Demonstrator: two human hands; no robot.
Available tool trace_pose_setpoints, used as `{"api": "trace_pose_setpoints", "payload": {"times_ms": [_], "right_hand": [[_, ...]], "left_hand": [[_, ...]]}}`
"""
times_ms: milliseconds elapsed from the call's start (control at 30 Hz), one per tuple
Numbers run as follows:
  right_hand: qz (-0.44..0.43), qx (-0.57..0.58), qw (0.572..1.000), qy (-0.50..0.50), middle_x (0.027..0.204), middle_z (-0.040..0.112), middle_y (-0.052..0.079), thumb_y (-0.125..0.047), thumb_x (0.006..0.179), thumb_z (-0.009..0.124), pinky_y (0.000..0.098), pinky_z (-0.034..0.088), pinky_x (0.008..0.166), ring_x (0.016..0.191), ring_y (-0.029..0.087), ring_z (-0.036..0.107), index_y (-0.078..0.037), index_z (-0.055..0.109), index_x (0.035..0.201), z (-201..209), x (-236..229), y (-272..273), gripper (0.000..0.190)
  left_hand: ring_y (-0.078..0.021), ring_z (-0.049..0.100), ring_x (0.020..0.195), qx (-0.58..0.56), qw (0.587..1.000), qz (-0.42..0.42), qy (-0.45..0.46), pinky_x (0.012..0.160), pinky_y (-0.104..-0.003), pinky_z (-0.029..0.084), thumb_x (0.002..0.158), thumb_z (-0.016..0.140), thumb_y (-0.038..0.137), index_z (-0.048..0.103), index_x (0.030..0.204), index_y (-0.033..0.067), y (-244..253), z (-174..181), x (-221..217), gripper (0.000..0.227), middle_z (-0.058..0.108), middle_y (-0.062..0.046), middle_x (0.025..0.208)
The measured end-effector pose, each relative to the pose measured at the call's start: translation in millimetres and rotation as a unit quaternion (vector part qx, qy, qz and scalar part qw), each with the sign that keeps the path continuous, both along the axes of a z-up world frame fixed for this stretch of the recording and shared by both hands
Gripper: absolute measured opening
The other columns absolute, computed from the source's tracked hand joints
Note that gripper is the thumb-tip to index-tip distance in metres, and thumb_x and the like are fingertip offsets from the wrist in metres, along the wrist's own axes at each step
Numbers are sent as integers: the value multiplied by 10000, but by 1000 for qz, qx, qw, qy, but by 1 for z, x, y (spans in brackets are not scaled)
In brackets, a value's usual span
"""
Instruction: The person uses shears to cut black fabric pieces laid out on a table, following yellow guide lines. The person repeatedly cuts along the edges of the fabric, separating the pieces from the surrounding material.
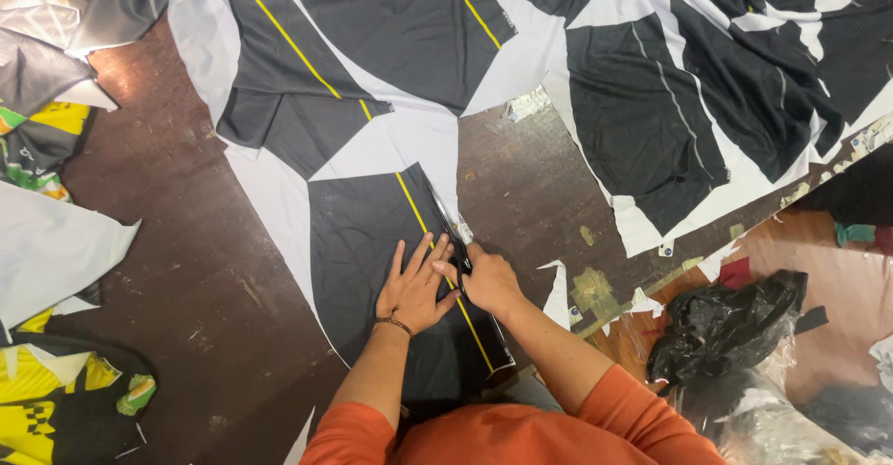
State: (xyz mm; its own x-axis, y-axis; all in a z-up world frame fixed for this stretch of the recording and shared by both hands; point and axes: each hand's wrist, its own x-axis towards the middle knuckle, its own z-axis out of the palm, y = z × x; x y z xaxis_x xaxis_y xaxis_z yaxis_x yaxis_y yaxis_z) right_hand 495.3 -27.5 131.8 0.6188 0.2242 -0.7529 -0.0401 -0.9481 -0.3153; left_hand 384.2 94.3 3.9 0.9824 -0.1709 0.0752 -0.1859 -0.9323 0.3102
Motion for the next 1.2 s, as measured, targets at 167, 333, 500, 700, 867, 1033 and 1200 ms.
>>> {"api": "trace_pose_setpoints", "payload": {"times_ms": [167,333,500,700,867,1033,1200], "right_hand": [[-17,16,1000,3,1051,715,293,-320,838,569,578,541,882,1056,516,664,-27,641,1118,-9,2,1,412],[-20,19,1000,4,1045,718,279,-386,836,565,568,537,899,1064,500,665,-48,632,1102,-17,12,4,436],[-120,121,982,80,526,657,130,-389,856,712,310,525,438,452,243,694,-99,651,833,-31,21,-12,298],[-122,213,926,286,534,579,192,-423,945,658,228,407,351,435,247,651,-60,540,853,-42,100,-59,392],[-52,189,918,345,536,602,197,-469,947,662,206,365,309,423,265,658,-34,570,869,-50,144,-70,451],[-57,177,940,287,550,617,209,-376,953,698,245,438,345,455,269,678,-10,581,899,-36,103,-50,388],[-100,149,966,185,580,674,159,-536,882,763,268,547,454,484,225,712,-53,642,919,-49,50,-35,499]], "left_hand": [[-234,165,1568,10,1000,2,7,1267,-590,90,962,348,661,346,1561,158,0,5,1,783,233,-9,1692],[-221,150,1573,23,1000,9,16,1276,-580,89,953,328,684,344,1558,154,-1,7,2,805,226,-5,1691],[-243,199,1560,-5,999,12,-32,1260,-574,116,975,370,616,364,1553,158,1,10,4,738,248,-37,1688],[-253,185,1564,-59,998,11,-18,1263,-565,83,973,384,666,364,1554,140,7,20,5,783,266,-68,1676],[-308,201,1542,-141,983,11,113,1235,-612,51,923,416,760,426,1509,118,13,61,19,869,292,-110,1649],[-287,338,1489,-135,975,132,115,1231,-570,145,1030,432,416,465,1488,74,17,50,71,573,399,-124,1591],[-213,493,1286,-26,968,240,-63,1045,-419,393,1040,501,334,505,1487,143,14,-6,89,487,522,-36,1463]]}}
